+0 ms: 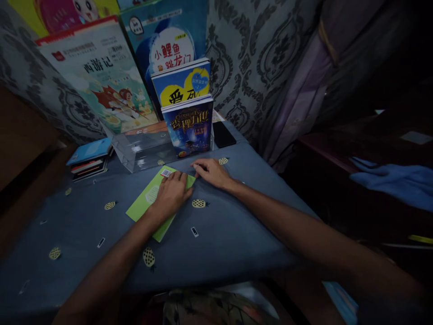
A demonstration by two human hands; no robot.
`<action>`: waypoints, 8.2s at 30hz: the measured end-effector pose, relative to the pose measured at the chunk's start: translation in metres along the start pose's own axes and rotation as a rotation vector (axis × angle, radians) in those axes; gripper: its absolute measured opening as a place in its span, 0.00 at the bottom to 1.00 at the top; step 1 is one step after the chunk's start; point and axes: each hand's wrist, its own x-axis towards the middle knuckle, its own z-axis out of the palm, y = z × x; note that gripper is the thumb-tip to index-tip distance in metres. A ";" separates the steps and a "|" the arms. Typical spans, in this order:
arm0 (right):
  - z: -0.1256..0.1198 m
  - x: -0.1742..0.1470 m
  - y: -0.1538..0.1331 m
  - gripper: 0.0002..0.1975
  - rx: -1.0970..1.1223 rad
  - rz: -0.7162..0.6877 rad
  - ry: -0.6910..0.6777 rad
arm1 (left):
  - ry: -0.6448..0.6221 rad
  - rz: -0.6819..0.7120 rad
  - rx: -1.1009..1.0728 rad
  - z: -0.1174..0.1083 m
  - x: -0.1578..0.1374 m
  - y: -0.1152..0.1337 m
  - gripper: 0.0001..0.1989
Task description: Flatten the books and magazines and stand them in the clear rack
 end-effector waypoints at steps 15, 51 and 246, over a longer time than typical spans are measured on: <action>0.000 -0.002 -0.001 0.14 0.013 -0.001 0.042 | -0.151 -0.071 0.131 -0.019 0.001 0.019 0.16; 0.010 0.001 0.005 0.17 -0.168 -0.275 -0.259 | -0.103 -0.366 0.126 -0.013 0.006 -0.054 0.22; 0.018 0.003 0.018 0.28 -0.226 -0.239 -0.207 | -0.197 0.254 -0.449 0.002 -0.050 -0.110 0.35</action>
